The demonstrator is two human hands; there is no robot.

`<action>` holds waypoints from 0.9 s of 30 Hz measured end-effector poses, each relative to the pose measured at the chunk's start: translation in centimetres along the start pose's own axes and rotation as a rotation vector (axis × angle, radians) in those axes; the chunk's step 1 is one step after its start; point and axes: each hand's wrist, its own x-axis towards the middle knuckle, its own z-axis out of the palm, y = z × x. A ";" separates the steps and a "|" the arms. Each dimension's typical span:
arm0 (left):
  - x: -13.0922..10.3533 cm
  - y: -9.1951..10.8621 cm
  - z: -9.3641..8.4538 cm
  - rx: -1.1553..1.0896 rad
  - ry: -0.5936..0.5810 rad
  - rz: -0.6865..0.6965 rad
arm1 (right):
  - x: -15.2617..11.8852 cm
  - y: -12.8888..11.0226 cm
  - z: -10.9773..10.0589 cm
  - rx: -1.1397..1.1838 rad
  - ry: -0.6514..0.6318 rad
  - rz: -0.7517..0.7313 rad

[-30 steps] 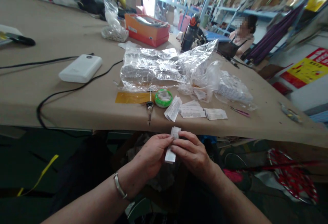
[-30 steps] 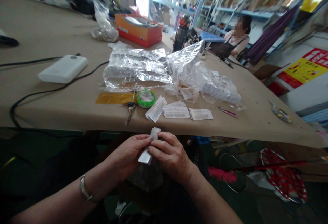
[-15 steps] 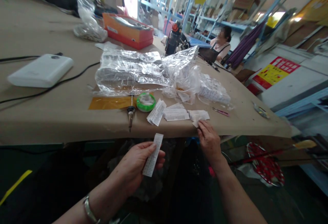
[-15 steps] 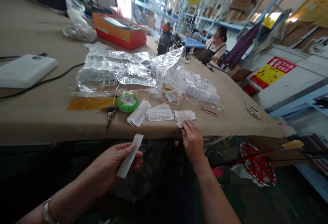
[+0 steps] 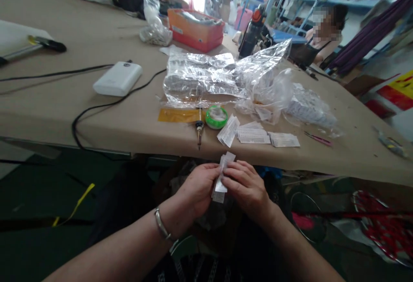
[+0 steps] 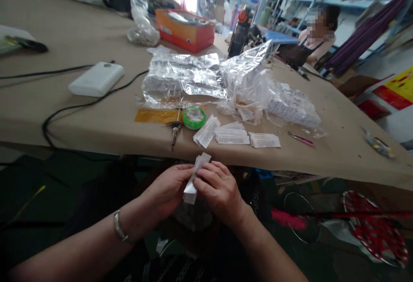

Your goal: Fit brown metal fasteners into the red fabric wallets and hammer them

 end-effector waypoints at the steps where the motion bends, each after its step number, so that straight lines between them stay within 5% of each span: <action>1: 0.0 0.1 -0.1 -0.026 0.023 0.007 | -0.1 -0.1 0.5 0.001 -0.016 -0.012; 14: 0.0 -0.4 -0.9 -0.125 -0.012 0.035 | -0.5 -0.2 0.7 0.016 -0.108 -0.092; 20: -0.3 -0.4 -0.7 -0.080 0.067 0.041 | -0.5 -0.7 0.4 0.082 -0.110 -0.050; 23: -0.7 -0.2 -0.7 -0.012 0.064 0.034 | -0.5 -0.8 0.1 0.211 -0.017 0.141; 27: -1.2 -0.3 -0.8 0.103 0.040 -0.002 | 0.2 -0.7 0.3 0.508 0.152 0.748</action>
